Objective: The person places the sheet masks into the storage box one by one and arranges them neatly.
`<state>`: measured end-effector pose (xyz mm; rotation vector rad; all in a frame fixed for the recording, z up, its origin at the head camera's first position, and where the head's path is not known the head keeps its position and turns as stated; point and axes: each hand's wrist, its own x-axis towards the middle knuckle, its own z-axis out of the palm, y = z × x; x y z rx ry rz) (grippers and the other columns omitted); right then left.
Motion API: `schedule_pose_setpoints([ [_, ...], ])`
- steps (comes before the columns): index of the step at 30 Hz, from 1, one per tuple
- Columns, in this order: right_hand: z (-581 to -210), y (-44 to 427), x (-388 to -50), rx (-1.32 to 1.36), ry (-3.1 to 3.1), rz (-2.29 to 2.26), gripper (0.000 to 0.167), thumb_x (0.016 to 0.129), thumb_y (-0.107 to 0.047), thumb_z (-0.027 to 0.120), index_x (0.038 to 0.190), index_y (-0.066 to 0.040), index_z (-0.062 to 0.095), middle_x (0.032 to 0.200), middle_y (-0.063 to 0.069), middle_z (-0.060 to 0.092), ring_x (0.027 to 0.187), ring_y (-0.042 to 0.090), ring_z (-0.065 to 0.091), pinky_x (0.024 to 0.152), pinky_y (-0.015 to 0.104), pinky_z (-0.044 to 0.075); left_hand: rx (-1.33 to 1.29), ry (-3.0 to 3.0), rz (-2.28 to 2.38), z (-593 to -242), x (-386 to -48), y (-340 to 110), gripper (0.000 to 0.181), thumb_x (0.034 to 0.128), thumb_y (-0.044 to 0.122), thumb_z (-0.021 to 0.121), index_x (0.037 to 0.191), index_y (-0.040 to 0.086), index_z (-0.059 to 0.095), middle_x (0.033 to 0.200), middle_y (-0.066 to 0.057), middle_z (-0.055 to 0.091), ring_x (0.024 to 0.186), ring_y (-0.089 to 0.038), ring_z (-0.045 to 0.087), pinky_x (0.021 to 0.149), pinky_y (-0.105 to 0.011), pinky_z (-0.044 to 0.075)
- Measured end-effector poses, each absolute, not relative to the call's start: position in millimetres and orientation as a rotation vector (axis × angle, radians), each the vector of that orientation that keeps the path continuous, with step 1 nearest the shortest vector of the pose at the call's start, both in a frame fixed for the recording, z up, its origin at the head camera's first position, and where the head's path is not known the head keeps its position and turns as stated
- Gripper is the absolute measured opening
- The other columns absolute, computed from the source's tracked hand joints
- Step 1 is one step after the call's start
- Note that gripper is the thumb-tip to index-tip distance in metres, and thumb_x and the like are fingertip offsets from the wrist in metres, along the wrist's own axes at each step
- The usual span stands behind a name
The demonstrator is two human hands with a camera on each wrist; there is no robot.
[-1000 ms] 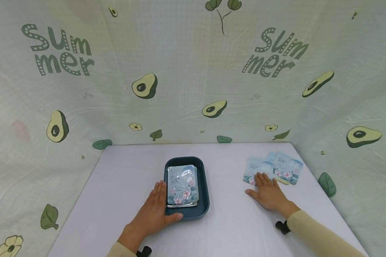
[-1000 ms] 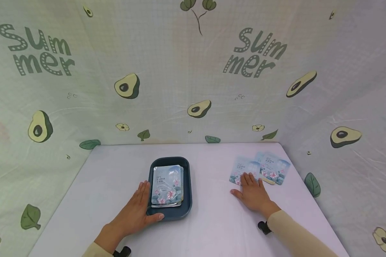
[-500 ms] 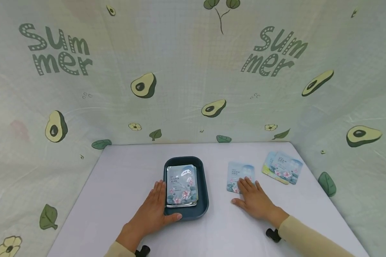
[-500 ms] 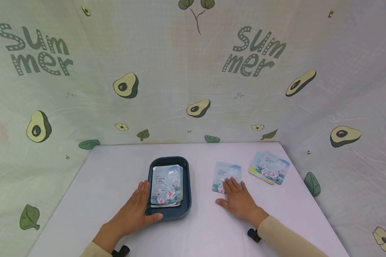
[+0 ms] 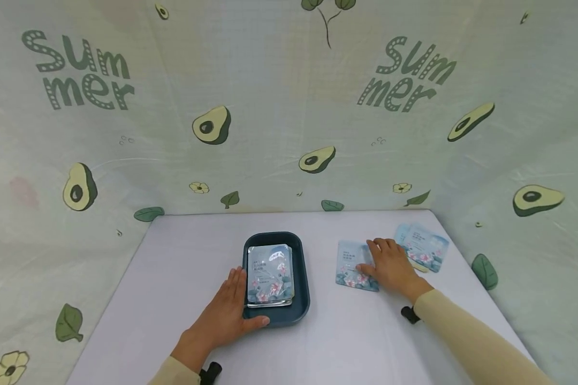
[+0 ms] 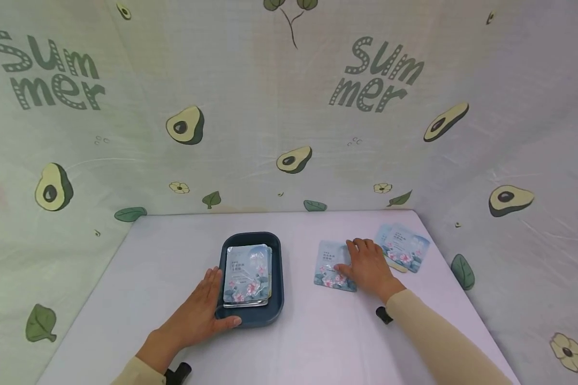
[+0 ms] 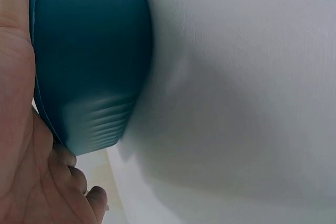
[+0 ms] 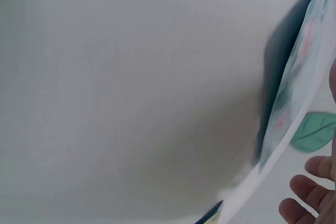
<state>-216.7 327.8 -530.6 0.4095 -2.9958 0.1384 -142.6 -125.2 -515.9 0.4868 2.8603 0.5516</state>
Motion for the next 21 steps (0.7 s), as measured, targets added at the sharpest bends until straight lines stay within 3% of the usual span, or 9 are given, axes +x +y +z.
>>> schedule_pose_setpoints([
  [10,-535.9,336.6,-240.9,0.340,-3.166,0.169,0.101,0.090,-0.075,0.066,0.156,-0.002,0.046,0.162,0.025,0.038,0.149,0.054,0.032,0.116,0.084,0.016,0.474,2.842,0.567,-516.0,-143.7,-126.0,0.130,0.0839,0.079,0.070,0.169,0.001,0.010,0.177,-0.017,0.010,0.165,-0.035,0.008,0.130,-0.055,0.023],
  [15,-539.7,337.6,-244.8,0.349,-3.198,0.167,0.102,0.089,-0.079,0.064,0.156,-0.004,0.047,0.166,0.023,0.035,0.151,0.054,0.029,0.117,0.084,0.014,0.461,2.839,0.587,-516.3,-142.3,-126.1,0.130,0.0835,0.080,0.070,0.169,0.001,0.011,0.177,-0.017,0.011,0.165,-0.036,0.009,0.129,-0.056,0.023],
  [21,-540.4,333.8,-248.5,0.355,-3.183,0.236,0.101,0.085,-0.078,0.070,0.147,0.000,0.053,0.164,0.025,0.036,0.148,0.055,0.031,0.117,0.081,0.021,0.455,2.838,0.596,-516.6,-143.5,-126.1,0.130,0.0845,0.079,0.069,0.169,0.002,0.009,0.178,-0.017,0.010,0.165,-0.036,0.008,0.129,-0.056,0.023],
])
